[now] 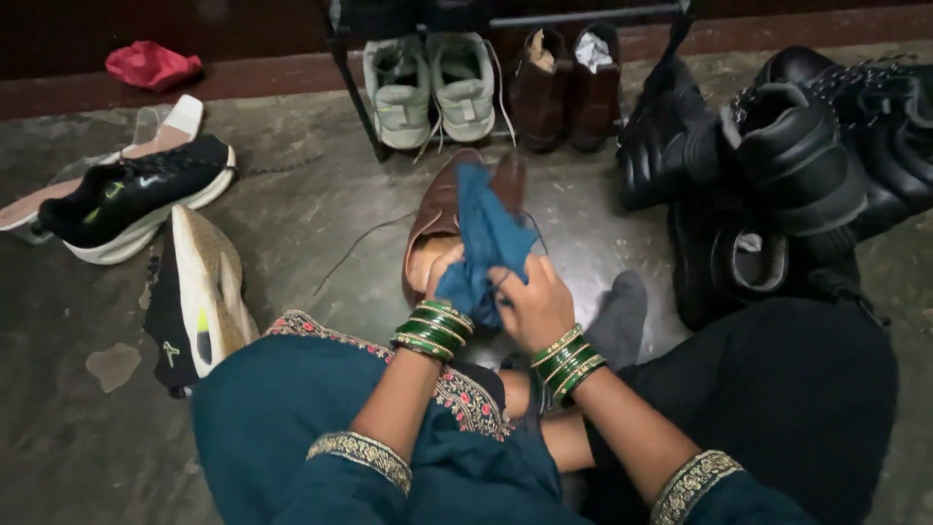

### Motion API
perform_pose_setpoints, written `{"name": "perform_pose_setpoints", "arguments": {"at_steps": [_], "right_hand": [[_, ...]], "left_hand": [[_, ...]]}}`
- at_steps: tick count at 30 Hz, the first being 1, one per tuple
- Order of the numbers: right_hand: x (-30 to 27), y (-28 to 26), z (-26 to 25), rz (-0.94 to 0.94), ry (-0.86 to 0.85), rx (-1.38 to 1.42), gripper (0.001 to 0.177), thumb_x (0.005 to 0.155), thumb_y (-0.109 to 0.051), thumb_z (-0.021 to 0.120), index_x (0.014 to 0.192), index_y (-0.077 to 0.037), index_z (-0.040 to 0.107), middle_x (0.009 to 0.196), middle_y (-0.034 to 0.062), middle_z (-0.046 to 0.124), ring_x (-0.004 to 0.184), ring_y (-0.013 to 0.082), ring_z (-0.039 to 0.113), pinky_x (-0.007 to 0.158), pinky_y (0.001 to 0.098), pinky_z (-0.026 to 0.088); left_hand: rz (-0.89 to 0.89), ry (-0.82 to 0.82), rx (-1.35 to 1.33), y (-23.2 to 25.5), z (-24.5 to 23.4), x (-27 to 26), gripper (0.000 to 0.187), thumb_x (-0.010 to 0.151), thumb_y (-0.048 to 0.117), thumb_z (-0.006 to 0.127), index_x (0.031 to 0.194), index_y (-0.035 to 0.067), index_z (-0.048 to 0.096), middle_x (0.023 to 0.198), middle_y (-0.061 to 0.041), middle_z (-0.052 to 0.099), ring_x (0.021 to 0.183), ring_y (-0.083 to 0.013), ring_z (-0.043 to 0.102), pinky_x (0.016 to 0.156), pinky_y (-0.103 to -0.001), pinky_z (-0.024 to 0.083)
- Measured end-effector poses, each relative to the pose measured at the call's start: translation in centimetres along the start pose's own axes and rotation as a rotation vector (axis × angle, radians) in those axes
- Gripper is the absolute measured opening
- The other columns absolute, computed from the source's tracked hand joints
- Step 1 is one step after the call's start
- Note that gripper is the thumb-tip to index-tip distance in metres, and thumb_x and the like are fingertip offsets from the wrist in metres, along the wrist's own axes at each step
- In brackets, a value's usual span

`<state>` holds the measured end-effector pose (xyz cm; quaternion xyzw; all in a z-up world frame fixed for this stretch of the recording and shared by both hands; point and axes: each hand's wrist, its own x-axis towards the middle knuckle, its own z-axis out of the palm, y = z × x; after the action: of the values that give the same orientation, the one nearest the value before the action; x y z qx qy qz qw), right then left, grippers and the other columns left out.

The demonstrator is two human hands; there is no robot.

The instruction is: The person sits on the floor and wipes several pairs of shoes with a blue cloth, then places them on a metal shoe rack. The person handles white sneakers, brown loafers, black sneakers, and black boots, wiping each pair before arranging them on the rack.

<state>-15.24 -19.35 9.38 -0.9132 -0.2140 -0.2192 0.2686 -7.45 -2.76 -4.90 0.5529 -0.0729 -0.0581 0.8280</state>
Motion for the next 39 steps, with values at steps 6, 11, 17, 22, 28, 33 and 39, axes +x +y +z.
{"name": "perform_pose_setpoints", "arguments": {"at_steps": [6,11,17,22,28,33,39], "right_hand": [[-0.4,2.2,1.1,-0.182,-0.036,-0.047,0.04,0.063,-0.008,0.076,0.101,-0.017,0.073,0.095,0.0156,0.057,0.09,0.0359,0.06,0.071,0.0461,0.051],[-2.6,7.6,2.5,0.207,0.048,0.006,0.027,0.069,-0.002,0.073,0.09,-0.018,0.074,0.097,0.0176,0.057,0.093,0.0394,0.06,0.077,0.0481,0.052],[0.7,11.6,1.2,0.622,0.02,-0.067,0.053,0.074,-0.012,0.08,0.125,-0.02,0.068,0.144,0.0294,0.04,0.124,0.0502,0.048,0.101,0.0513,0.042],[-0.3,7.5,2.1,0.163,0.034,-0.024,0.061,0.077,-0.027,0.08,0.134,-0.017,0.061,0.156,0.027,0.039,0.139,0.0483,0.043,0.113,0.0546,0.037],[-2.3,3.6,7.1,0.113,-0.553,0.17,0.059,0.076,-0.036,0.085,0.126,-0.014,0.063,0.154,0.0198,0.04,0.146,0.0489,0.029,0.117,0.05,0.032],[-1.2,3.8,8.1,0.205,-0.726,0.124,0.079,0.073,-0.045,0.086,0.135,-0.009,0.055,0.156,0.0179,0.033,0.15,0.0464,0.02,0.12,0.0467,0.029],[-0.7,4.2,8.1,0.236,-0.792,0.192,0.078,0.075,-0.049,0.084,0.138,-0.013,0.055,0.16,0.0163,0.032,0.151,0.0463,0.019,0.122,0.0445,0.028]], "left_hand": [[-0.064,-0.002,-0.39,0.4,-0.5,-0.1,0.024,0.095,0.002,0.055,0.117,0.001,0.065,0.101,-0.007,0.072,0.084,-0.0152,0.068,0.075,-0.028,0.057],[0.118,0.106,0.135,1.0,-0.8,1.1,0.022,0.109,0.014,0.062,0.115,-0.007,0.066,0.109,-0.014,0.07,0.098,-0.019,0.064,0.089,-0.031,0.052],[0.078,-0.275,1.391,9.0,3.8,-3.4,0.032,0.09,0.038,0.067,0.114,0.019,0.076,0.108,-0.013,0.074,0.103,-0.0333,0.068,0.099,-0.054,0.039],[0.14,0.235,1.371,10.4,3.8,-3.1,0.043,0.086,0.039,0.067,0.121,0.014,0.07,0.118,-0.014,0.072,0.112,-0.0341,0.065,0.102,-0.048,0.045],[-0.321,0.172,1.587,9.8,3.3,-3.2,0.043,0.093,0.044,0.063,0.126,0.016,0.066,0.111,-0.017,0.073,0.108,-0.0349,0.068,0.119,-0.057,0.023],[-0.412,0.171,1.54,8.3,2.7,-2.8,0.045,0.088,0.046,0.066,0.117,0.012,0.066,0.107,-0.016,0.075,0.108,-0.0335,0.07,0.123,-0.063,0.015],[-0.519,0.221,1.475,9.1,2.8,-2.1,0.047,0.087,0.047,0.066,0.122,0.014,0.065,0.111,-0.018,0.073,0.115,-0.0357,0.065,0.116,-0.072,0.018]]}}
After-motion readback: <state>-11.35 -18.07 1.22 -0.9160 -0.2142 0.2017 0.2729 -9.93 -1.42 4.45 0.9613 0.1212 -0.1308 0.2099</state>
